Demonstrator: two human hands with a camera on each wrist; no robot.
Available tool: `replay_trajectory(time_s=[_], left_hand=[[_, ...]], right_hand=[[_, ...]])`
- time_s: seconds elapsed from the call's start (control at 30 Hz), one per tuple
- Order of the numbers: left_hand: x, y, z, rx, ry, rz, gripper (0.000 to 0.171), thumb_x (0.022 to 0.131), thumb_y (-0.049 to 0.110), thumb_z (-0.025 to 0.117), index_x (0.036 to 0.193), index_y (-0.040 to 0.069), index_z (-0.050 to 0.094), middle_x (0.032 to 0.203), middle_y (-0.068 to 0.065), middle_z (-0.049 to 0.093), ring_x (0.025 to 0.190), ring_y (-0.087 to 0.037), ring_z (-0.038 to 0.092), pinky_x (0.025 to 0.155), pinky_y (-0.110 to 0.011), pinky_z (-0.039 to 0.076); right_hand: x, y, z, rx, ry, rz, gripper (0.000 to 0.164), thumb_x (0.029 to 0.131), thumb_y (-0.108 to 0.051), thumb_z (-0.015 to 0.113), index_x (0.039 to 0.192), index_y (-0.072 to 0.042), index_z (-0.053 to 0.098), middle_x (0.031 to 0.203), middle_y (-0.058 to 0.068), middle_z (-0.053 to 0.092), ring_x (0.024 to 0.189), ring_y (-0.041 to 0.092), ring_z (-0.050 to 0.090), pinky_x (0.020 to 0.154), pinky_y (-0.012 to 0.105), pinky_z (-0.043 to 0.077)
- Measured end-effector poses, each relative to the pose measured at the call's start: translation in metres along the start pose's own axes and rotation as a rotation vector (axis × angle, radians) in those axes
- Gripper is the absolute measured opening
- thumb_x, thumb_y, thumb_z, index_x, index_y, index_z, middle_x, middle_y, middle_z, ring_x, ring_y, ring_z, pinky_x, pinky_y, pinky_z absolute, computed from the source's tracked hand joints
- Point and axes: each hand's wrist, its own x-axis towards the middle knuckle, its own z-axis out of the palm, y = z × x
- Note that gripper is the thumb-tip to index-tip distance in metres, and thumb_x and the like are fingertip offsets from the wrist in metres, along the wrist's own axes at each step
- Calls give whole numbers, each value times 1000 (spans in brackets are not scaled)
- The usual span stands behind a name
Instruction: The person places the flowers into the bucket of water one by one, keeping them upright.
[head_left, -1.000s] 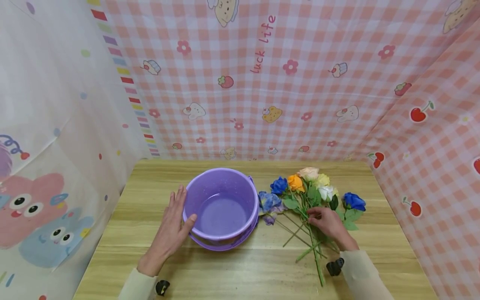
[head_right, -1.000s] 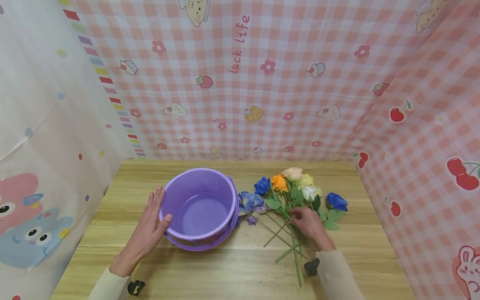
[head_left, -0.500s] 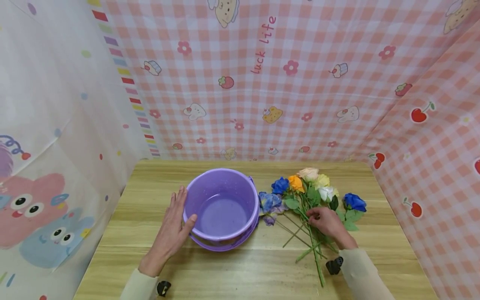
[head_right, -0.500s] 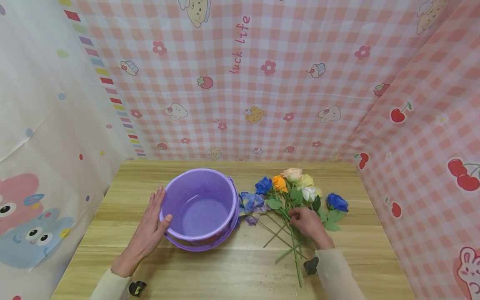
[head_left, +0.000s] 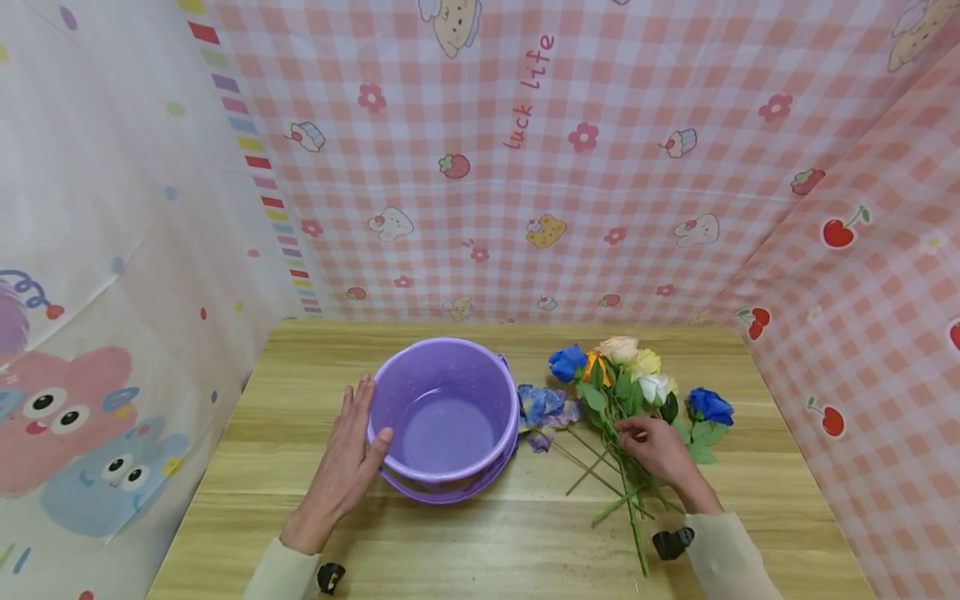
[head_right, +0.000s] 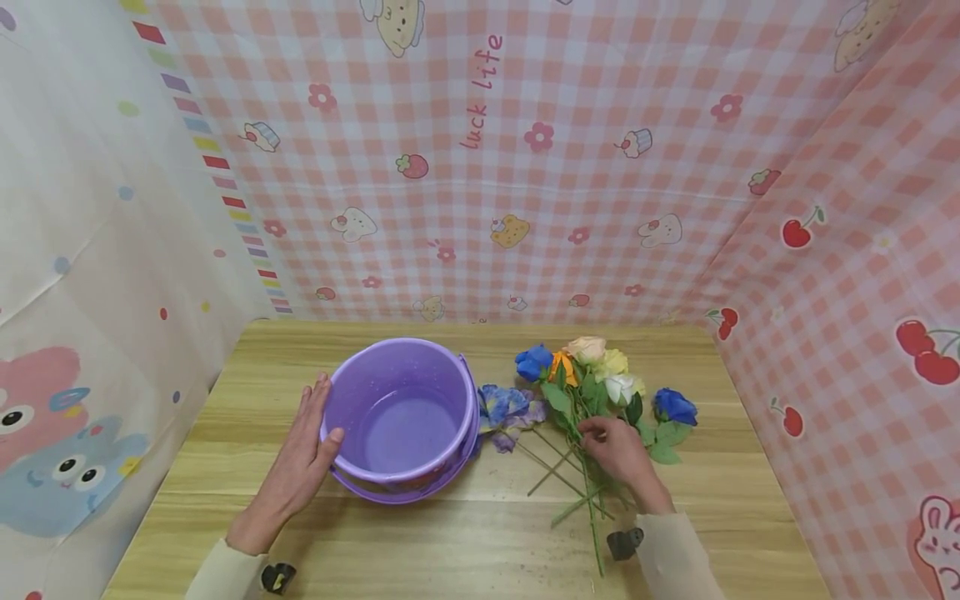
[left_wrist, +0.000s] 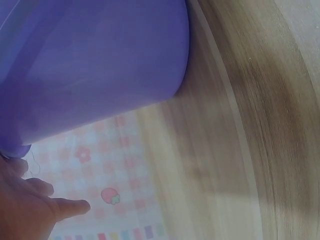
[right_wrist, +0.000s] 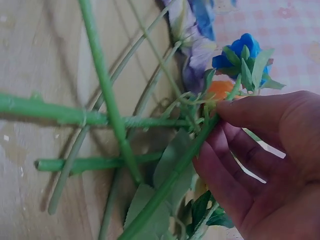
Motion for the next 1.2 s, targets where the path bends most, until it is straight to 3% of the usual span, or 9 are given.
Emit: replay_trajectory(time_s=[0.13, 0.43, 0.8, 1.2], left_hand=[[0, 0, 1, -13, -2, -6, 71, 106, 28, 49, 166, 7, 16, 171, -19, 16, 156, -44, 8, 121, -69, 13], [-1, -2, 2, -31, 5, -9, 71, 106, 26, 49, 166, 7, 16, 171, -18, 15, 156, -44, 8, 122, -67, 12], [-2, -4, 3, -32, 35, 8, 70, 106, 24, 49, 166, 5, 17, 171, -16, 16, 156, -45, 10, 125, -62, 11], [0, -2, 6, -37, 66, 23, 69, 106, 24, 50, 165, 3, 21, 169, -20, 20, 155, -47, 13, 123, -64, 15]], right_hand=[[-2, -6, -1, 35, 31, 17, 24, 99, -4, 64, 120, 5, 71, 101, 12, 72, 95, 33, 71, 70, 35, 59], [-6, -23, -3, 93, 137, -5, 26, 99, -5, 65, 123, 3, 71, 105, 15, 72, 95, 31, 70, 67, 27, 56], [-9, -53, -7, 152, 227, -15, 28, 100, -8, 65, 125, 1, 70, 104, 13, 71, 95, 26, 68, 64, 25, 56], [-18, -96, -5, 313, 361, -28, 28, 100, -12, 69, 125, -1, 71, 106, 18, 72, 91, 1, 64, 70, 23, 59]])
